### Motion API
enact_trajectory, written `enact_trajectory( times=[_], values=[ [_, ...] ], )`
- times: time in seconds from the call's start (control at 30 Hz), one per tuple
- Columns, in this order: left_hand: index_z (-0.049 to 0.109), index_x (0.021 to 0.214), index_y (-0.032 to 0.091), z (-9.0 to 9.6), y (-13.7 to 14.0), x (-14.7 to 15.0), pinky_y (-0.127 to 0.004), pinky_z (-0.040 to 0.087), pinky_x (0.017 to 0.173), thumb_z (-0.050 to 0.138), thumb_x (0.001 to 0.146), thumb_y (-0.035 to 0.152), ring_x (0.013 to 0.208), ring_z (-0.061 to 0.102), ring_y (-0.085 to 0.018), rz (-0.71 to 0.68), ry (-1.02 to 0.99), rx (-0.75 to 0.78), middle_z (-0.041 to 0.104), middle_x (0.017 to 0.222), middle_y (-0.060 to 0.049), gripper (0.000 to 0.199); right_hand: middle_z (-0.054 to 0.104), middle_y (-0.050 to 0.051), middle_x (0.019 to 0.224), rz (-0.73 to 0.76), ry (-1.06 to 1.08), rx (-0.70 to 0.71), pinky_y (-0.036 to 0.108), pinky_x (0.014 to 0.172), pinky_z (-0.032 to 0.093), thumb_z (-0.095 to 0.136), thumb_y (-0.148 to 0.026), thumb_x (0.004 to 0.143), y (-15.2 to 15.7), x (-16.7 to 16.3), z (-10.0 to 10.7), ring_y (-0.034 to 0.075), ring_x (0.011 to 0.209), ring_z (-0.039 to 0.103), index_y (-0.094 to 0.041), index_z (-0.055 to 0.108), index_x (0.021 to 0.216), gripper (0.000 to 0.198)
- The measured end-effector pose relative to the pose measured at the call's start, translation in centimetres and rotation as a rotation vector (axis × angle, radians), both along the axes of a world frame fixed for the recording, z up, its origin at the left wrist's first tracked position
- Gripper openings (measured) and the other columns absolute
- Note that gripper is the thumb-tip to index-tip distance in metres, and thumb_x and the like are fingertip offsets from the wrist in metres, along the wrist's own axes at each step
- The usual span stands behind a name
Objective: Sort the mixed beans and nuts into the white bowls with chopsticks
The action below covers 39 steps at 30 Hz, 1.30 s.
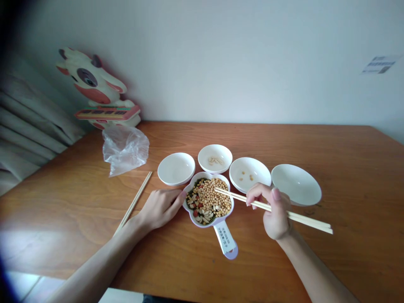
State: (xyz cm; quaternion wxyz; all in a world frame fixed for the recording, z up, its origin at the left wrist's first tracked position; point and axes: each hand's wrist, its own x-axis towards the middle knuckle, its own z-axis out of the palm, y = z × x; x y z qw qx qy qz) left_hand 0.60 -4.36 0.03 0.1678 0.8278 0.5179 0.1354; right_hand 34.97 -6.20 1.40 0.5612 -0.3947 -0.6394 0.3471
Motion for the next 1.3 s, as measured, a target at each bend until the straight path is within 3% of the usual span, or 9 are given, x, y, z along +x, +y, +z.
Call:
enact_trajectory(
  times=[0.17,0.33,0.53,1.0,1.3],
  values=[
    [0.054,0.074,0.020,0.0,0.5,-0.3,-0.032,0.027,0.064,0.032,0.117,0.044,0.062,0.056,-0.016,-0.088,-0.034,-0.017,0.069,0.074,-0.005,0.054,0.064,0.007,0.064,0.051,-0.013,-0.027,0.038,0.060,0.044,0.028,-0.074,0.108,0.4,1.1,1.1,0.024,0.064,0.057,-0.025,0.076,0.071,0.078],
    [0.055,0.074,0.019,0.2,0.8,-0.6,-0.030,0.031,0.064,0.032,0.117,0.045,0.063,0.055,-0.015,-0.174,-0.079,-0.046,0.069,0.074,-0.005,0.055,0.062,0.007,0.067,0.077,-0.041,-0.079,0.038,0.061,0.044,0.026,-0.078,0.107,0.7,2.3,0.8,0.025,0.066,0.056,-0.026,0.074,0.072,0.079],
    [0.055,0.073,0.019,0.1,0.8,-0.7,-0.030,0.033,0.063,0.032,0.117,0.048,0.060,0.054,-0.014,-0.187,-0.079,-0.102,0.067,0.071,-0.004,0.057,0.061,0.006,0.065,0.099,-0.016,-0.111,0.039,0.062,0.044,0.024,-0.078,0.107,0.6,1.9,0.5,0.025,0.065,0.055,-0.026,0.073,0.071,0.080],
    [0.053,0.072,0.019,0.1,1.0,-0.8,-0.029,0.035,0.062,0.031,0.116,0.046,0.058,0.052,-0.015,-0.209,-0.084,-0.055,0.065,0.068,-0.004,0.056,0.065,0.005,0.069,0.117,-0.137,-0.015,0.039,0.068,0.044,0.026,-0.070,0.110,0.5,1.9,0.0,0.024,0.069,0.060,-0.026,0.073,0.076,0.073],
    [0.056,0.073,0.019,0.3,1.1,-0.9,-0.029,0.041,0.064,0.031,0.117,0.046,0.061,0.058,-0.016,-0.235,-0.088,-0.069,0.067,0.070,-0.006,0.057,0.065,0.006,0.071,0.113,-0.148,-0.038,0.041,0.073,0.043,0.028,-0.069,0.111,0.0,1.8,-0.4,0.026,0.071,0.060,-0.026,0.074,0.078,0.071]
  ],
)
